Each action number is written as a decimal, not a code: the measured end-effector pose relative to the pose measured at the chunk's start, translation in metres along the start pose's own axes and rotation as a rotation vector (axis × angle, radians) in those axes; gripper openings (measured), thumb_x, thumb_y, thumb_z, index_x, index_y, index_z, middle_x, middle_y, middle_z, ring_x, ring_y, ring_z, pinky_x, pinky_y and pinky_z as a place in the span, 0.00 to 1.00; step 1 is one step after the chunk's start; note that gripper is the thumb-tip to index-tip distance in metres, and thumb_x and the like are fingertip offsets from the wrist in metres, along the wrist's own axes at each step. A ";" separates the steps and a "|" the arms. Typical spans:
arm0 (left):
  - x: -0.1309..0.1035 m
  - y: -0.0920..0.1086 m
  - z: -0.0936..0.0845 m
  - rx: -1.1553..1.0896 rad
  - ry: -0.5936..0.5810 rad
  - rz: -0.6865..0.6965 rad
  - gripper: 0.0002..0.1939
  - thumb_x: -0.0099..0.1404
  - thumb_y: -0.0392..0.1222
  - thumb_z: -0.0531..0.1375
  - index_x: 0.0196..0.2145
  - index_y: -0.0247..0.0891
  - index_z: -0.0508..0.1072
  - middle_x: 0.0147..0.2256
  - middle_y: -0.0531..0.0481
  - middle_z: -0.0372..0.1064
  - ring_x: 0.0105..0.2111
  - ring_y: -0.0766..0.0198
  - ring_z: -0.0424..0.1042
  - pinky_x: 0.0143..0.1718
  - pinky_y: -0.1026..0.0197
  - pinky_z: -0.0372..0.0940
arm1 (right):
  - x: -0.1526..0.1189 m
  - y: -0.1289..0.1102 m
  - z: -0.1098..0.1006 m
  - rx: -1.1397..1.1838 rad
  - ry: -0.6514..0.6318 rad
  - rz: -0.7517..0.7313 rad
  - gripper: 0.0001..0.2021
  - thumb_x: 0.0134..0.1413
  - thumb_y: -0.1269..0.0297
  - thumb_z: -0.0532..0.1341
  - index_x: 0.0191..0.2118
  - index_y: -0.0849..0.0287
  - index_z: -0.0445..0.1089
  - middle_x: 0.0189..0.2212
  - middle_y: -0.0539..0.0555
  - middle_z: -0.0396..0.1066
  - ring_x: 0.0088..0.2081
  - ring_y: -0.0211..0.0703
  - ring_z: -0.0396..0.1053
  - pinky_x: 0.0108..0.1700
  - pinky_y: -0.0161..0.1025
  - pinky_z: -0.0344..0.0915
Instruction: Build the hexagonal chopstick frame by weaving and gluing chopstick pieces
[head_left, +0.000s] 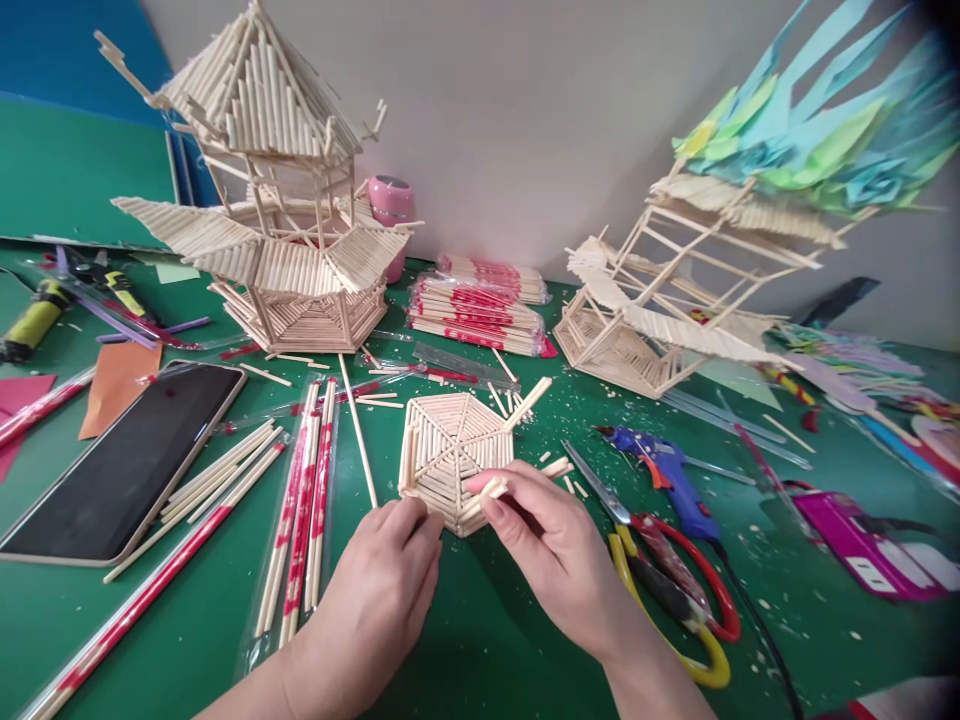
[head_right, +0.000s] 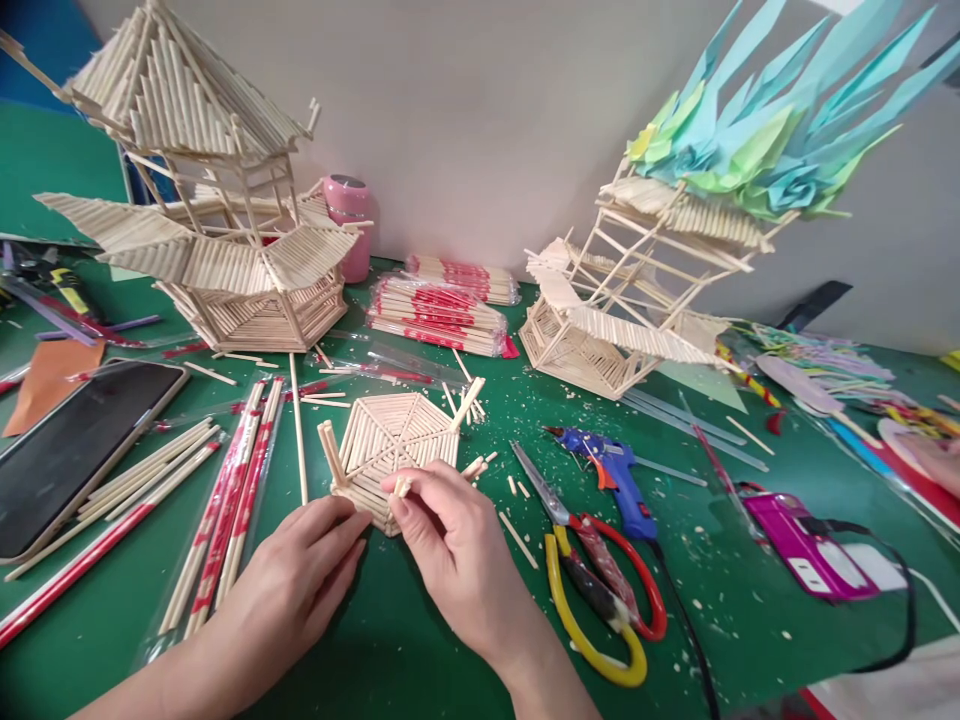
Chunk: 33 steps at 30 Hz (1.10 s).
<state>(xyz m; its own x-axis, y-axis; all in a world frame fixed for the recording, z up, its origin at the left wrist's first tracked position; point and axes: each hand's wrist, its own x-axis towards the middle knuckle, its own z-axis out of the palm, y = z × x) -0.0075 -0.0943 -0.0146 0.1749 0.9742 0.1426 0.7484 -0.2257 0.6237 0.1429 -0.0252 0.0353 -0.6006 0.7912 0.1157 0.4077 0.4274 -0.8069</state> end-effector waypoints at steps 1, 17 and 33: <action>0.000 0.000 0.000 0.001 0.000 -0.002 0.11 0.64 0.32 0.44 0.33 0.34 0.66 0.33 0.43 0.63 0.33 0.57 0.65 0.34 0.51 0.65 | 0.000 0.000 0.000 0.002 0.000 0.001 0.09 0.58 0.70 0.52 0.41 0.56 0.68 0.34 0.51 0.67 0.37 0.38 0.66 0.39 0.32 0.64; -0.003 -0.002 0.002 0.073 0.045 0.028 0.11 0.63 0.31 0.45 0.34 0.36 0.66 0.34 0.43 0.65 0.33 0.57 0.67 0.34 0.54 0.67 | 0.000 0.000 0.001 0.041 -0.006 0.022 0.09 0.59 0.69 0.51 0.40 0.57 0.68 0.33 0.52 0.67 0.36 0.39 0.67 0.38 0.34 0.64; 0.000 -0.003 0.004 0.070 0.088 0.078 0.11 0.62 0.30 0.46 0.38 0.34 0.66 0.34 0.43 0.65 0.33 0.57 0.67 0.33 0.53 0.68 | 0.000 0.000 0.001 0.062 0.001 0.006 0.08 0.59 0.71 0.51 0.37 0.58 0.67 0.32 0.51 0.66 0.35 0.37 0.65 0.38 0.32 0.62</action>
<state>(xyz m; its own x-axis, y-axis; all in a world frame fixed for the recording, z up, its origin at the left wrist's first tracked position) -0.0077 -0.0938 -0.0195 0.1796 0.9494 0.2575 0.7780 -0.2973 0.5534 0.1421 -0.0252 0.0354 -0.5974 0.7941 0.1115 0.3674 0.3947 -0.8422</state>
